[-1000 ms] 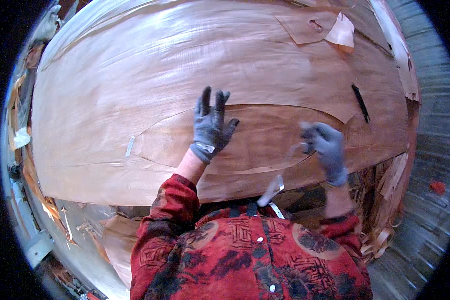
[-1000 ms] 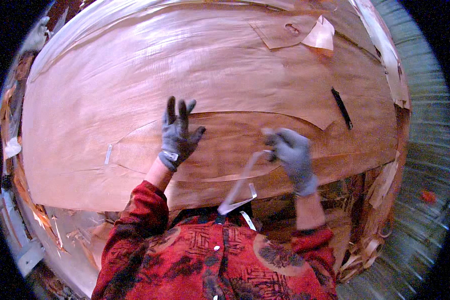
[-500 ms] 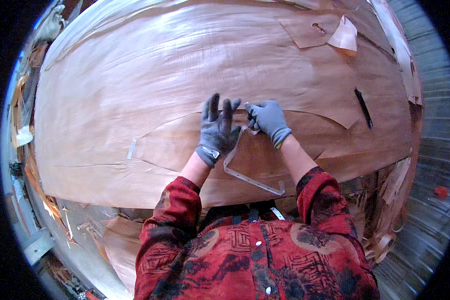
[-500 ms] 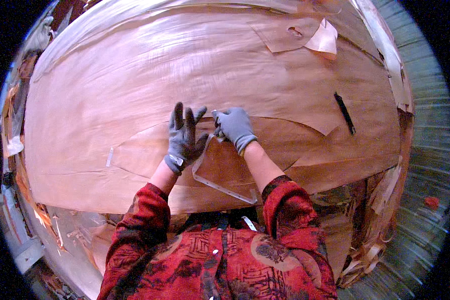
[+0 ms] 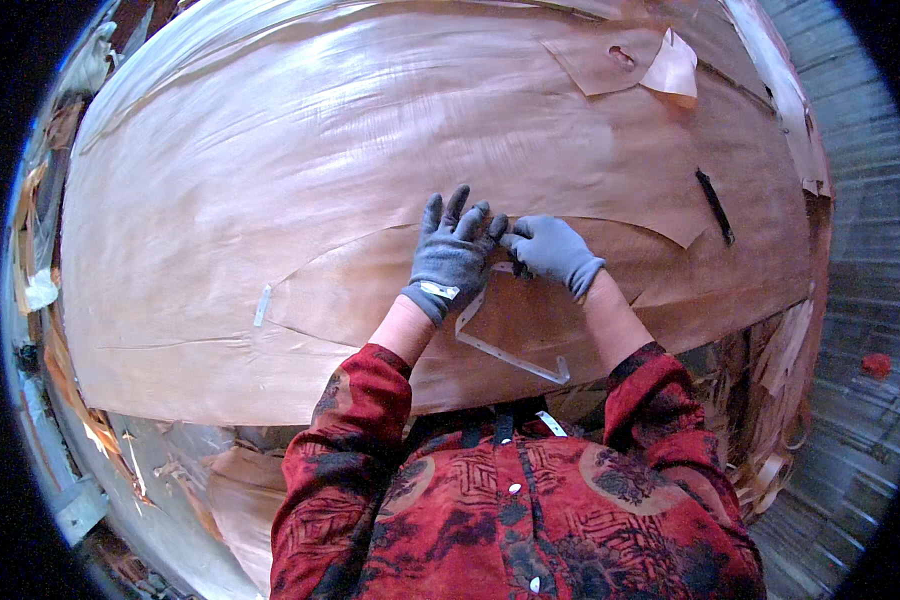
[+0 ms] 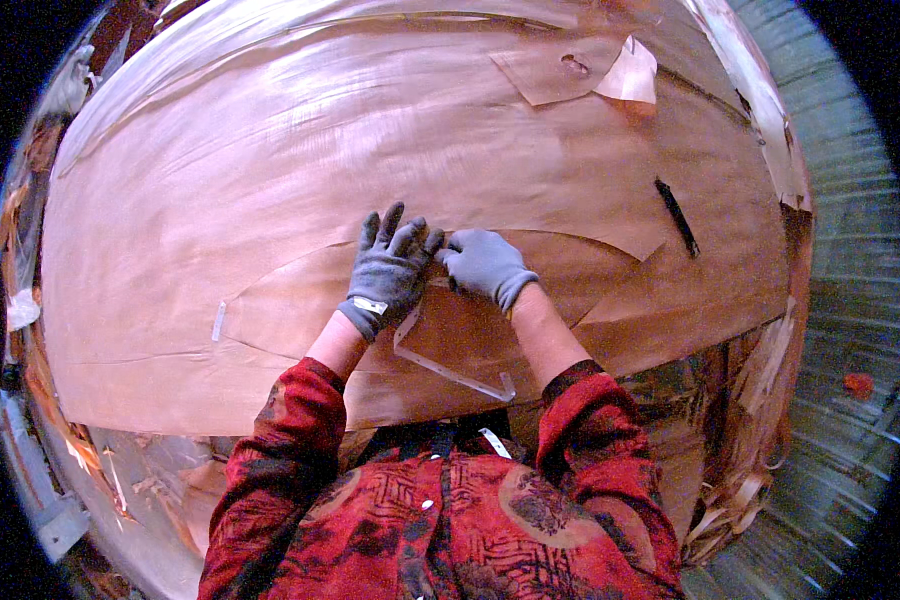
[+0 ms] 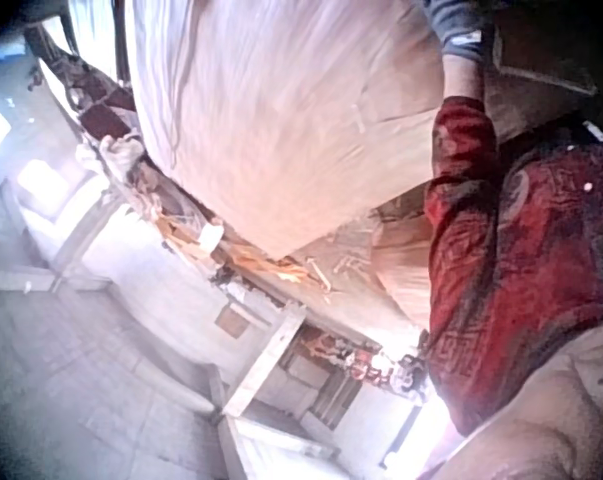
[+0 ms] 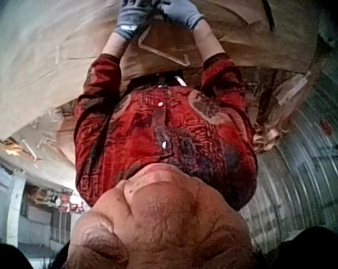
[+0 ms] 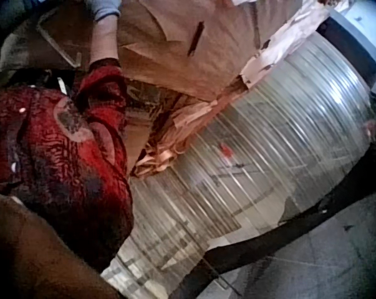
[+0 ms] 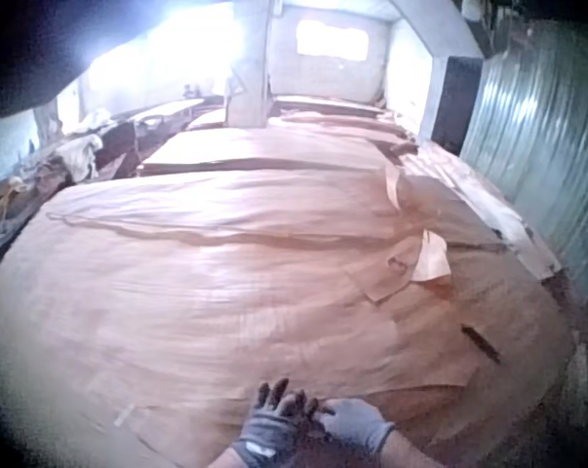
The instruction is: The person applies a large sheet of light-colored veneer to a curved wooden surface. They smooth the veneer with their gloved hands, use a utility knife to trim the edges, and secure the veneer with small pieces of tape. The person also uses a measuring tape to check dimensions during the process.
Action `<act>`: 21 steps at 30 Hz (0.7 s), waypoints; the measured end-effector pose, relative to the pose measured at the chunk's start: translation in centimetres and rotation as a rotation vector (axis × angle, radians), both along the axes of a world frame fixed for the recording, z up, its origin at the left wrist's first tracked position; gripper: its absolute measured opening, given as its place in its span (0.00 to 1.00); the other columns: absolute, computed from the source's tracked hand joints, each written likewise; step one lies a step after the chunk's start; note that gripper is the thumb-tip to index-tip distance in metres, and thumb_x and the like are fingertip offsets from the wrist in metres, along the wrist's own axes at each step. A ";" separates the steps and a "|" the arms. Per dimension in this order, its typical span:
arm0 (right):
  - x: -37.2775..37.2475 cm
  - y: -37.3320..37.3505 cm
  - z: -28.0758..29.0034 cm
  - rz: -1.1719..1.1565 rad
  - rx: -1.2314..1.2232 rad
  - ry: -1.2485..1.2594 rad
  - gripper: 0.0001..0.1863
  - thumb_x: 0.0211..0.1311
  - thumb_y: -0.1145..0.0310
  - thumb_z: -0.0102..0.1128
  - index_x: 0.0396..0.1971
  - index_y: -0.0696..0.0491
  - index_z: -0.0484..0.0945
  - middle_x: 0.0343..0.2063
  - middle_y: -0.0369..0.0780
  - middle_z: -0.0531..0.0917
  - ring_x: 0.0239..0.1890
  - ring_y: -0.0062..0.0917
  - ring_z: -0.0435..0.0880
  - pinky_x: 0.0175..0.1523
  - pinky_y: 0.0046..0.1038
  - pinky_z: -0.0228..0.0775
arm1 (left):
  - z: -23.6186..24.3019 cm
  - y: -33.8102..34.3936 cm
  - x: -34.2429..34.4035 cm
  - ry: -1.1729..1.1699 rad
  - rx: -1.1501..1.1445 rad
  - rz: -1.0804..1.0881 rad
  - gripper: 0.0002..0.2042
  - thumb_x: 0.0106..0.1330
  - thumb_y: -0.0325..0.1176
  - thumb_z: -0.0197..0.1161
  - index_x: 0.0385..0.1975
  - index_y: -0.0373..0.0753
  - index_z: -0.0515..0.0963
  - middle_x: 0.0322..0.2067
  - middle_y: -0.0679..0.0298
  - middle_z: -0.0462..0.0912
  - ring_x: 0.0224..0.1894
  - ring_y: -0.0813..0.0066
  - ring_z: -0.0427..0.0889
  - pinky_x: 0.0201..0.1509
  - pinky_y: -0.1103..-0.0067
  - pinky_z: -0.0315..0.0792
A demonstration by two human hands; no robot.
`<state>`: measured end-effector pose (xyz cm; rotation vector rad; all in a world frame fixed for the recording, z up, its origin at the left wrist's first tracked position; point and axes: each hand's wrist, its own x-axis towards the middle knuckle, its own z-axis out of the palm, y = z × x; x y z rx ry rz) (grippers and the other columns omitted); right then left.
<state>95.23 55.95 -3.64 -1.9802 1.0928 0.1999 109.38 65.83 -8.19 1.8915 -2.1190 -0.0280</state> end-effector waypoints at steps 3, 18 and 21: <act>-0.9 0.2 -0.7 -0.325 0.423 -0.333 0.15 0.59 0.62 0.54 0.22 0.59 0.75 0.15 0.40 0.78 0.14 0.20 0.76 0.19 0.21 0.67 | -0.3 0.0 0.2 0.004 -0.010 -0.009 0.24 0.56 0.38 0.51 0.56 0.52 0.66 0.56 0.62 0.65 0.65 0.57 0.52 0.67 0.55 0.38; 1.2 -1.9 -0.2 -0.114 -0.293 0.236 0.24 0.50 0.48 0.51 0.29 0.56 0.81 0.32 0.52 0.80 0.38 0.45 0.79 0.44 0.40 0.71 | -0.6 -0.2 0.1 0.059 -0.202 -0.014 0.32 0.48 0.27 0.53 0.59 0.40 0.59 0.51 0.57 0.71 0.63 0.52 0.55 0.65 0.56 0.46; 0.6 -2.2 -0.5 -0.040 -0.309 0.209 0.23 0.52 0.51 0.50 0.29 0.57 0.81 0.33 0.52 0.79 0.38 0.44 0.79 0.44 0.41 0.71 | -0.5 -0.9 -0.7 0.153 -0.120 -0.057 0.28 0.51 0.32 0.54 0.56 0.42 0.63 0.53 0.60 0.70 0.62 0.54 0.58 0.65 0.58 0.46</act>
